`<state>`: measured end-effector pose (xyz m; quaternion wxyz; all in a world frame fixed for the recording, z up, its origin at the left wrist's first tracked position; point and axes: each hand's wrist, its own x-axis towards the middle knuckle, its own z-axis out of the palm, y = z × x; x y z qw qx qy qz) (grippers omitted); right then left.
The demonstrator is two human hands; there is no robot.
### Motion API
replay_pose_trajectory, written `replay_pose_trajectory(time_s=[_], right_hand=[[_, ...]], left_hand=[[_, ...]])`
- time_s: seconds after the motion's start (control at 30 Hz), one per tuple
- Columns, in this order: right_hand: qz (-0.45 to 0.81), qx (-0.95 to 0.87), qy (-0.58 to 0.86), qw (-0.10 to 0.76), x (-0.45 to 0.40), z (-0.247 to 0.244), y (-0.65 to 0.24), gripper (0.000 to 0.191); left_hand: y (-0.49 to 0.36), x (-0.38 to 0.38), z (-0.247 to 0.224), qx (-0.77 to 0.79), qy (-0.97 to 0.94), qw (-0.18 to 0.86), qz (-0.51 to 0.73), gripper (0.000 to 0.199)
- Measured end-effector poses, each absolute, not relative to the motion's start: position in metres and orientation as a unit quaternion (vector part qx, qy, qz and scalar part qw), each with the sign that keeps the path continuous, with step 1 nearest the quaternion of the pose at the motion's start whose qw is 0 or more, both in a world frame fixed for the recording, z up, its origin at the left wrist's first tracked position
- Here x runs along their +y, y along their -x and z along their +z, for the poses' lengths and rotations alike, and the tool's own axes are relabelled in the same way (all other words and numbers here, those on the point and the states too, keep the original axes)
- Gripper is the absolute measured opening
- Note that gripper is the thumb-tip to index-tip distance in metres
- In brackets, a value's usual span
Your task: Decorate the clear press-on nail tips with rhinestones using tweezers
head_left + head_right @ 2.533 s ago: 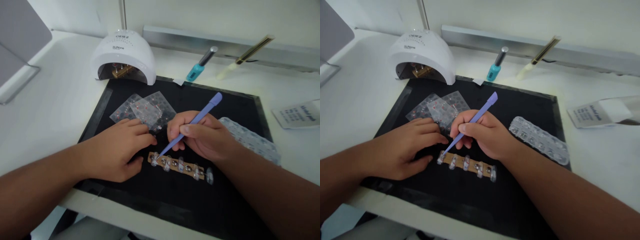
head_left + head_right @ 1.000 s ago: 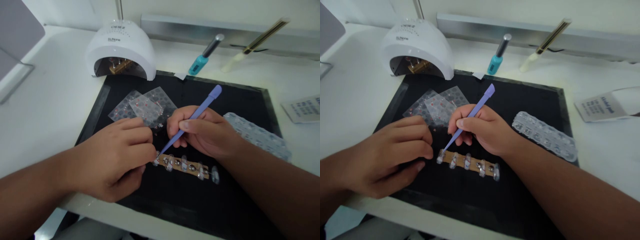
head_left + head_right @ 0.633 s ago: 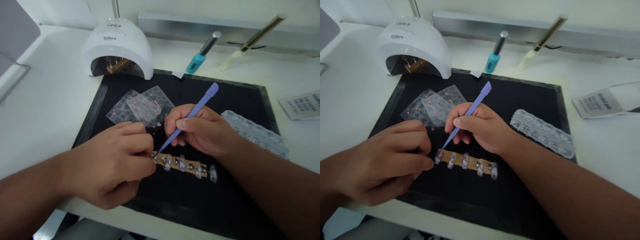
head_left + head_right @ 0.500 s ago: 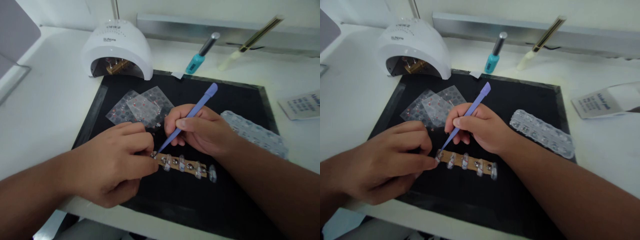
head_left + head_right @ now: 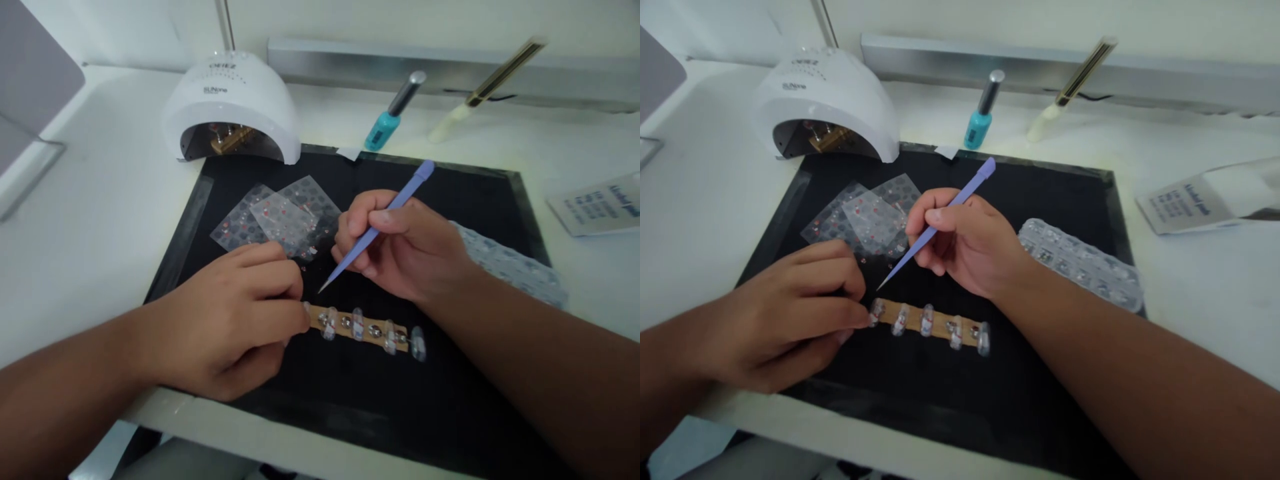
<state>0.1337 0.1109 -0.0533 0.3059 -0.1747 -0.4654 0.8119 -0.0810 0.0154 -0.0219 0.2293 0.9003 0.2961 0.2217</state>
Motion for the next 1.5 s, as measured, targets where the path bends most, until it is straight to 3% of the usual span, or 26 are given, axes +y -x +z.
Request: replay_pose_trajectory(time_s=[0.8,1.1,1.37,1.5], right_hand=[[0.819,-0.424,0.156,0.354,0.116,-0.056,-0.127,0.011],[0.831,-0.407,0.146,0.351,0.116,-0.055,-0.126,0.01],[0.82,-0.411,0.158,0.366,0.12,-0.054,-0.127,0.009],[0.82,-0.42,0.145,0.362,0.12,-0.055,-0.128,0.011]], left_hand=[[0.075,0.016,-0.033,0.307,-0.876,0.302,0.217,0.024],[0.072,0.017,-0.032,0.307,-0.887,0.279,0.202,0.023],[0.092,0.02,-0.029,0.365,-0.824,0.211,0.378,0.035],[0.092,0.026,-0.032,0.428,-0.801,0.151,0.39,0.029]])
